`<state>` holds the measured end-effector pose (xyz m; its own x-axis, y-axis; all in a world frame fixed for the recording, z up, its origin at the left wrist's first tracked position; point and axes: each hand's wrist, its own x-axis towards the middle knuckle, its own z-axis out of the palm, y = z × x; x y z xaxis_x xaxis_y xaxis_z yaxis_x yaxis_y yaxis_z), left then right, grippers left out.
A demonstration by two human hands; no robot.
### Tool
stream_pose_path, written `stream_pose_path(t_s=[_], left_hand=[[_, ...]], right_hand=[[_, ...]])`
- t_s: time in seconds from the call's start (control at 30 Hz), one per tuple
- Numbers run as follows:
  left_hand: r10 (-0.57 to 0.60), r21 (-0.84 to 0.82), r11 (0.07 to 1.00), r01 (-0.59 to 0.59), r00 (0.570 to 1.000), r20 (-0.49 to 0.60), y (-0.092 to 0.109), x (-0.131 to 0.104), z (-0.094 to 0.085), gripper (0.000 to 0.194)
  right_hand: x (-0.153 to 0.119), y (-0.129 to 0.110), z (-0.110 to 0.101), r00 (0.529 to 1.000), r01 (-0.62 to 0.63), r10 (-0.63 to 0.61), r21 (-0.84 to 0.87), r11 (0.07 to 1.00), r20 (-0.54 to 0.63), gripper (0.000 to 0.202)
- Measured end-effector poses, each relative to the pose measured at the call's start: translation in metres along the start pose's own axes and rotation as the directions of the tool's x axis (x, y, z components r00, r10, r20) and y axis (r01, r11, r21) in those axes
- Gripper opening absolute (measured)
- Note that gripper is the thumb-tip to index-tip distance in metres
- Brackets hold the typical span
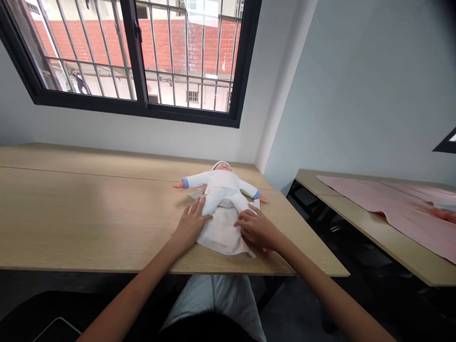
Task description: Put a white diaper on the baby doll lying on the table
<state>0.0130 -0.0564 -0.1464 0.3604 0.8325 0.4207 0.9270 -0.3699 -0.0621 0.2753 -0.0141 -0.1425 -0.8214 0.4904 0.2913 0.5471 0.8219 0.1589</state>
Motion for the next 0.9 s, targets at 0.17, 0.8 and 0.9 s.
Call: stream_pose_path(t_s=[0.17, 0.8, 0.9], left_hand=[[0.069, -0.019, 0.997, -0.071, 0.993, -0.09, -0.004, 0.004, 0.007, 0.016], [-0.339, -0.954, 0.174, 0.246, 0.924, 0.177, -0.032, 0.096, 0.019, 0.018], [-0.301, -0.949, 0.111, 0.297, 0.92, 0.253, -0.046, 0.114, 0.024, 0.017]], right_hand=[[-0.003, 0.009, 0.008, 0.993, -0.021, 0.046, 0.221, 0.975, -0.106, 0.023], [0.073, 0.061, 0.026, 0.526, -0.065, 0.849, 0.998, -0.023, 0.054, 0.022], [0.093, 0.076, 0.03, 0.488, -0.084, 0.871, 0.996, -0.023, 0.061, 0.02]])
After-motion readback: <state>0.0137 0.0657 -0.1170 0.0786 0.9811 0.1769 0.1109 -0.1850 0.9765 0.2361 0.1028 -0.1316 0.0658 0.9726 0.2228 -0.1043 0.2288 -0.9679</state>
